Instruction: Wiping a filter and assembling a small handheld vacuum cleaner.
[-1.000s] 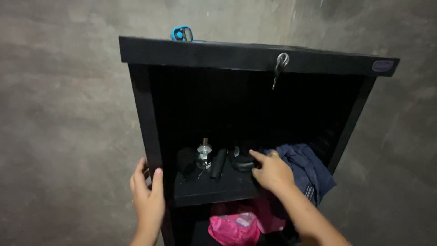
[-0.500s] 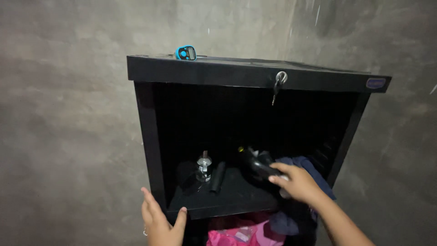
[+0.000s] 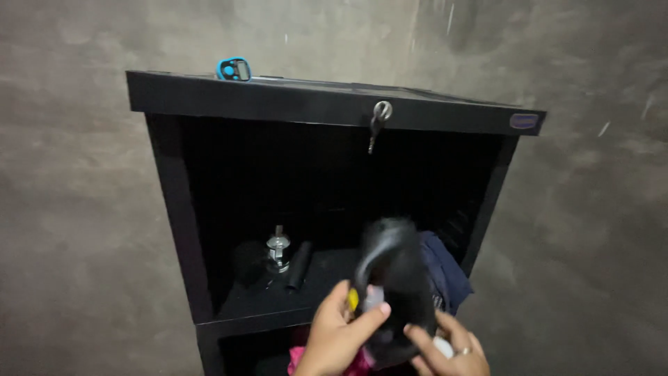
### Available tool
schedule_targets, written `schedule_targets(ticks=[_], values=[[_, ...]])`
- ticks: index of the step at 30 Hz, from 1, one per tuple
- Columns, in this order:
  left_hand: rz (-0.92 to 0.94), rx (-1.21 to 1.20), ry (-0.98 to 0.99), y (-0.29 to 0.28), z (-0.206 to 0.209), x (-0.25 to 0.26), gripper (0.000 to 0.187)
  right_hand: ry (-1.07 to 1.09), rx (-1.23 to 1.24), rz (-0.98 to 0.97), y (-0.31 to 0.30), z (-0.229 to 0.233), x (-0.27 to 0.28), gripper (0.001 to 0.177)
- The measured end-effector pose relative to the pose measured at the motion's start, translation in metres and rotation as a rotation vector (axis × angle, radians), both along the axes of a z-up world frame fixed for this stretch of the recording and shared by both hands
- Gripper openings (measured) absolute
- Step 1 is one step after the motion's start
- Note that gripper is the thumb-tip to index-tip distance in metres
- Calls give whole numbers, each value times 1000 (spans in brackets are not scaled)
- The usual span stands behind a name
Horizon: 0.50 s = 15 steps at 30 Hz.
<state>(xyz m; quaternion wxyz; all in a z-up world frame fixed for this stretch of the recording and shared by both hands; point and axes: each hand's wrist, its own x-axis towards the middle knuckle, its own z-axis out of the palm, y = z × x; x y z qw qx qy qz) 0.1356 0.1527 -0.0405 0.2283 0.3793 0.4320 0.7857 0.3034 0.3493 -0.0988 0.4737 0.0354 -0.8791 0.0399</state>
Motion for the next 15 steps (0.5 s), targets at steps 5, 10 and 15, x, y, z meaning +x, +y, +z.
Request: schedule_targets(ticks=[5,10,15], values=[[-119,-81,-229,0,2,16,29,60,177,-252,-32,6,11,39],[-56,-11,-146,3,-15,14,30,55,147,-148,-25,3,11,38],[-129,43,-65,-12,-8,20,49,73,71,-22,-33,-7,7,36]])
